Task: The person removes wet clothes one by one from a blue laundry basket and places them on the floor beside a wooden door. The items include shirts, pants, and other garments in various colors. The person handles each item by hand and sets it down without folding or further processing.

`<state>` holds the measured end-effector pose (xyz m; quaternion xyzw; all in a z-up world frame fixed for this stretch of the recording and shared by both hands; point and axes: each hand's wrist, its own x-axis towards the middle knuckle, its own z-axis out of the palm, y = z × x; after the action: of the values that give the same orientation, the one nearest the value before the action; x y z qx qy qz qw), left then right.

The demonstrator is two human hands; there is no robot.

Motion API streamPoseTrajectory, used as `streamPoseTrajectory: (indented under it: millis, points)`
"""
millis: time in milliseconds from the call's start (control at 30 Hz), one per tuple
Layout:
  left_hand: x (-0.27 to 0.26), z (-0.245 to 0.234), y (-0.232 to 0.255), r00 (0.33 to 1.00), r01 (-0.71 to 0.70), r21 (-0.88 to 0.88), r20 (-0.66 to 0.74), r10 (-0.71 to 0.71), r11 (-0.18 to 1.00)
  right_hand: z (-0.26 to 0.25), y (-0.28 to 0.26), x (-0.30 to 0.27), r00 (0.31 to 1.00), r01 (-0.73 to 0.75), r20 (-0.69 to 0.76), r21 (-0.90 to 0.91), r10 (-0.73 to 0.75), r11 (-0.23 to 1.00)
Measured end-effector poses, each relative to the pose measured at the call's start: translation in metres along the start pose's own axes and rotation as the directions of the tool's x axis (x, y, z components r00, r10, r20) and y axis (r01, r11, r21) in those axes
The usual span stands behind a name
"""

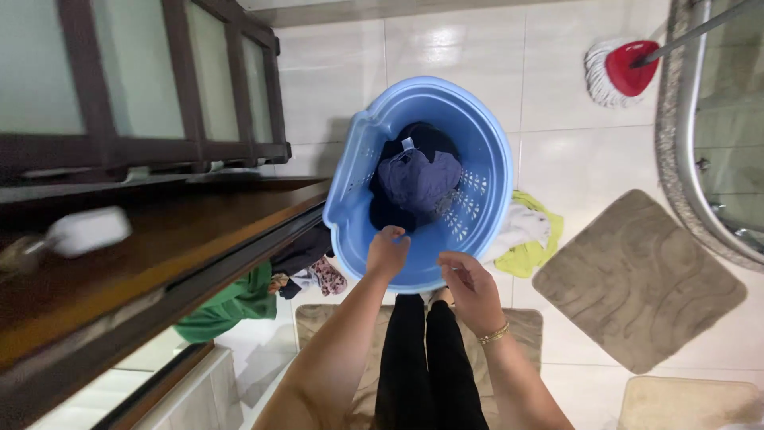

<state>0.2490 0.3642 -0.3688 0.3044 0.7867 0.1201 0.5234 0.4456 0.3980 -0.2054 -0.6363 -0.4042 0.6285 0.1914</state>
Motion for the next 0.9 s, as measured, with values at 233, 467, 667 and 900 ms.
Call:
streamPoseTrajectory:
  millis: [233, 467, 667, 900]
  points:
    - [0.084, 0.02, -0.026, 0.994, 0.106, -0.003, -0.008, -0.106, 0.994, 0.017, 0.04, 0.059, 1.0, -0.017, -0.002, 0.01, 0.017, 1.0]
    - [0.187, 0.065, -0.076, 0.943, 0.327, -0.074, -0.044, -0.331, 0.942, 0.026, 0.068, 0.099, 0.998, -0.023, 0.058, -0.025, 0.024, 0.999]
    - [0.219, 0.079, -0.073, 0.899, 0.388, -0.33, -0.068, -0.432, 0.86, 0.036, 0.099, 0.12, 0.999, 0.007, 0.031, 0.019, -0.008, 1.0]
    - [0.268, 0.113, -0.101, 0.809, 0.484, -0.598, 0.027, -0.588, 0.638, 0.04, 0.104, 0.13, 0.996, -0.049, 0.076, -0.035, 0.052, 0.998]
